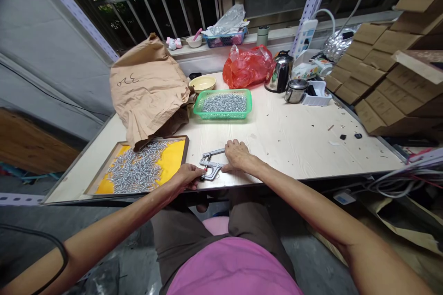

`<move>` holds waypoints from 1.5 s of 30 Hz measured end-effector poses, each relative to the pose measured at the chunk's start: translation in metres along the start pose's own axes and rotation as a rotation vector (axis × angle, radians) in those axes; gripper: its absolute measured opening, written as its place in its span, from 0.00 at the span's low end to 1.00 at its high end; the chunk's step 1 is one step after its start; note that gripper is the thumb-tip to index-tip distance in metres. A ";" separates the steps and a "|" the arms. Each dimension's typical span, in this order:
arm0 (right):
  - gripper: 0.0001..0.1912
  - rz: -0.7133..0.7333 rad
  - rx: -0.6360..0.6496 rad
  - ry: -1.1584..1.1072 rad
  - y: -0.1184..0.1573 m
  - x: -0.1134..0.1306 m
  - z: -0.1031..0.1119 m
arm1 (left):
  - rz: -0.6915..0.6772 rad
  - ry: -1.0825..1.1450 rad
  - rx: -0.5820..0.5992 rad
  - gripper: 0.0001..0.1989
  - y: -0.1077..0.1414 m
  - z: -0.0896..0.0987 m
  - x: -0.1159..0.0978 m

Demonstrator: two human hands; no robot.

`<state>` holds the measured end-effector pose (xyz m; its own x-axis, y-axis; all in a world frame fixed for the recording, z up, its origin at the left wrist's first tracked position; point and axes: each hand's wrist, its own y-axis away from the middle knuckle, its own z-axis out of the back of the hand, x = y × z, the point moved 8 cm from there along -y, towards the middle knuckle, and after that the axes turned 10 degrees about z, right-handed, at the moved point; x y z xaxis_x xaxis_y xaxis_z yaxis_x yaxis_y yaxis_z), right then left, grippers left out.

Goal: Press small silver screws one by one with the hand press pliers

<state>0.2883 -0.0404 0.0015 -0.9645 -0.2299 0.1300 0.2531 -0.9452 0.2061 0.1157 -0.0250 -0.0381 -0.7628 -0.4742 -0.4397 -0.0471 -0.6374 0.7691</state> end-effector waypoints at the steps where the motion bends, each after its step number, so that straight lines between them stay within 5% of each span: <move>1: 0.34 0.015 0.008 0.001 0.001 0.001 0.000 | -0.014 -0.049 -0.015 0.13 0.000 0.001 0.001; 3: 0.30 0.033 0.012 -0.005 0.003 0.002 0.000 | -0.135 -0.198 -0.134 0.13 0.005 0.006 -0.003; 7: 0.25 0.033 -0.040 -0.012 0.007 0.004 -0.003 | -0.685 -0.540 -0.524 0.14 0.047 0.004 -0.037; 12: 0.21 0.091 -0.141 0.017 0.013 0.011 -0.002 | -0.979 -0.801 -0.498 0.25 0.051 -0.035 -0.068; 18: 0.23 0.153 -0.088 0.001 0.014 0.017 0.001 | -0.974 -0.880 -0.242 0.23 0.033 -0.052 -0.085; 24: 0.23 0.038 -0.025 0.019 0.016 0.015 0.003 | -0.900 -0.959 -0.322 0.25 0.037 -0.055 -0.088; 36: 0.11 0.077 -0.053 -0.096 0.017 0.012 -0.009 | -0.906 -0.902 -0.265 0.06 0.035 -0.052 -0.089; 41: 0.13 0.083 -0.114 -0.098 0.022 0.009 -0.009 | -0.907 -0.858 -0.255 0.07 0.029 -0.051 -0.089; 45: 0.24 0.134 -0.261 -0.069 0.026 0.006 -0.008 | -0.935 -0.734 -0.300 0.20 0.027 -0.048 -0.079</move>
<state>0.2882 -0.0680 0.0004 -0.9141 -0.3488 0.2070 0.3413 -0.9372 -0.0721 0.2059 -0.0334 -0.0051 -0.7020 0.6335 -0.3252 -0.6948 -0.7095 0.1178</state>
